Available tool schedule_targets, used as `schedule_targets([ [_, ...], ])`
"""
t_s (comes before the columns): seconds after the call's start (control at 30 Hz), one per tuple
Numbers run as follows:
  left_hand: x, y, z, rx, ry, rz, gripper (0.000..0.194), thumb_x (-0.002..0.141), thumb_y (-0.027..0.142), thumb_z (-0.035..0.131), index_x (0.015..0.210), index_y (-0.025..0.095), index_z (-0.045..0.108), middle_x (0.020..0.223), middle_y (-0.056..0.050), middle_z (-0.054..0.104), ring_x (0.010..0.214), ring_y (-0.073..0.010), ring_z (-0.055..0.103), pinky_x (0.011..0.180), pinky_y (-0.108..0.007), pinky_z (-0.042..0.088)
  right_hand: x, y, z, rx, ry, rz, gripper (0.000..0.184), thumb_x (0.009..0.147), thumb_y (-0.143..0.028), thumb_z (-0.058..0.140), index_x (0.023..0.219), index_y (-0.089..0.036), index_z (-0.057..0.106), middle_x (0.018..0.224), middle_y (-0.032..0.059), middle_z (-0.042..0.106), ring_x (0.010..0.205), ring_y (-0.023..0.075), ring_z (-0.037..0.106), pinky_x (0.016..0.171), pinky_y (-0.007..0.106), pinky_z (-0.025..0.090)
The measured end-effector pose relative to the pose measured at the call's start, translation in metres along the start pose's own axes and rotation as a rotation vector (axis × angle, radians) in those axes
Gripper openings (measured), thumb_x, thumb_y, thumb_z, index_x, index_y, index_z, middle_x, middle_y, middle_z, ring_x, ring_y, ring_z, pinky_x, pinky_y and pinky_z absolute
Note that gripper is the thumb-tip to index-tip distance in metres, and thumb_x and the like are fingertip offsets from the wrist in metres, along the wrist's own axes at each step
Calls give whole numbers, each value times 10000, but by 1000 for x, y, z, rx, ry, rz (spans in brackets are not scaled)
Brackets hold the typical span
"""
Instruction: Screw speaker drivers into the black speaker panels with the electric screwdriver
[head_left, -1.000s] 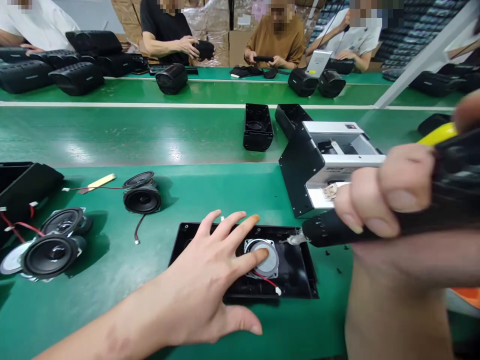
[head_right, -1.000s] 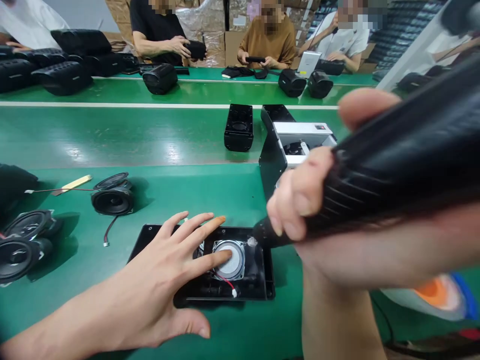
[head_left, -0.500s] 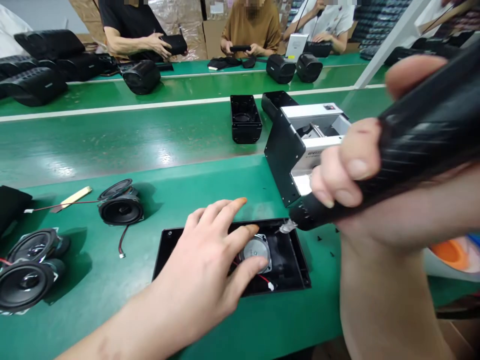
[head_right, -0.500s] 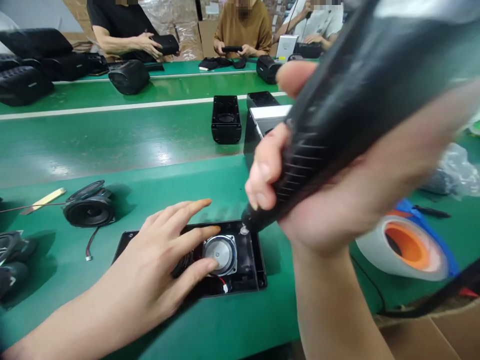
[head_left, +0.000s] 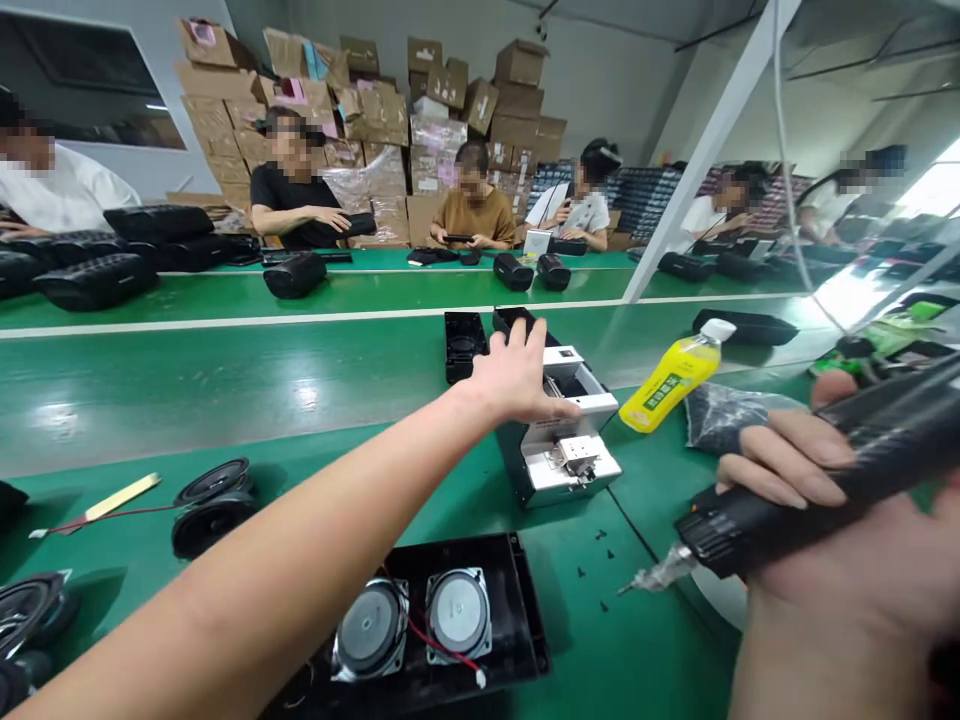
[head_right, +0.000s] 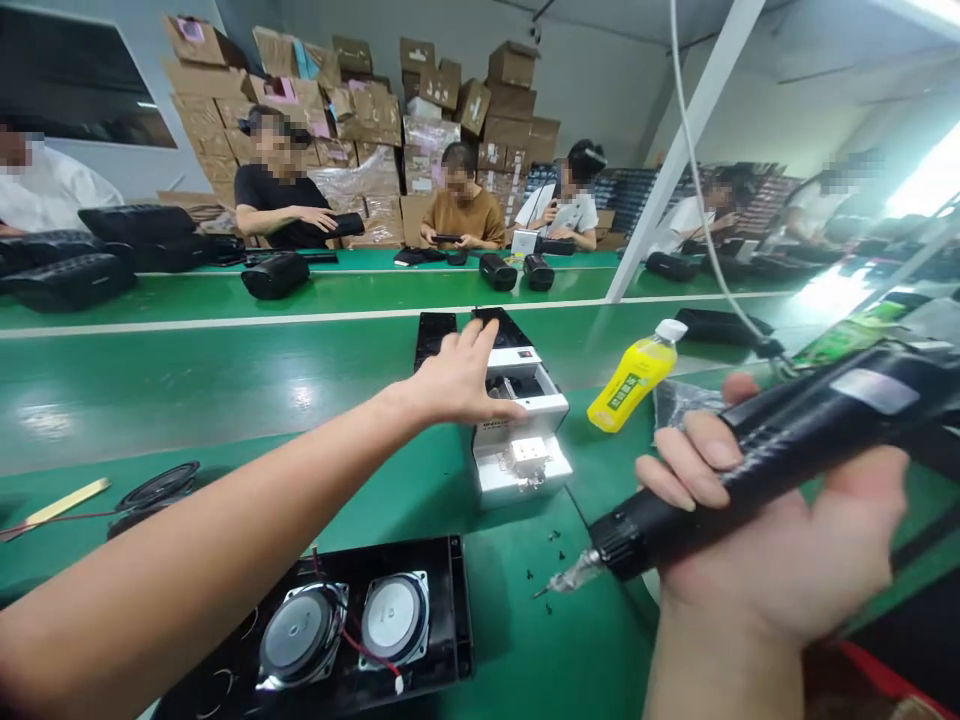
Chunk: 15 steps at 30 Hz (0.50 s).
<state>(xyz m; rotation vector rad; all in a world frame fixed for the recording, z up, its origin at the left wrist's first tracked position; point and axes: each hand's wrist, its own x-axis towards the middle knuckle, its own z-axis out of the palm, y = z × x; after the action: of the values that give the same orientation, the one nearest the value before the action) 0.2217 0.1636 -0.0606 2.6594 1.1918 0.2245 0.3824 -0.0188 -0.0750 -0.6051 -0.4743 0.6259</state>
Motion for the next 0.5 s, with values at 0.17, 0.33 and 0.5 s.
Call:
schedule_targets([
  [0.17, 26, -2, 6, 47, -202, 26, 1505, 558, 867, 783, 1690, 144, 106, 1726, -244, 222, 1572, -531, 178, 1244, -599, 301, 4, 14, 6, 101, 40, 102, 599, 987, -479, 214, 1058, -61, 638, 729, -47, 307, 467, 57, 337, 397, 142, 448],
  [0.33, 22, -4, 7, 108, -195, 113, 1385, 624, 726, 797, 1681, 122, 135, 1679, -280, 271, 1539, -526, 224, 1172, -617, 388, 4, 35, 15, 61, 1, 48, 610, 833, -699, 679, 1127, -164, 692, 769, -51, 329, 510, 64, 295, 535, 263, 622],
  [0.5, 24, -18, 0, 138, -195, 253, 1245, 649, 633, 799, 1660, 153, 253, 1566, -241, 435, 1404, -465, 413, 1088, -577, 479, 4, 43, 20, -89, -139, 52, 651, 581, -711, 864, 1026, -255, 729, 710, -86, 292, 462, 13, 18, 333, 243, 447],
])
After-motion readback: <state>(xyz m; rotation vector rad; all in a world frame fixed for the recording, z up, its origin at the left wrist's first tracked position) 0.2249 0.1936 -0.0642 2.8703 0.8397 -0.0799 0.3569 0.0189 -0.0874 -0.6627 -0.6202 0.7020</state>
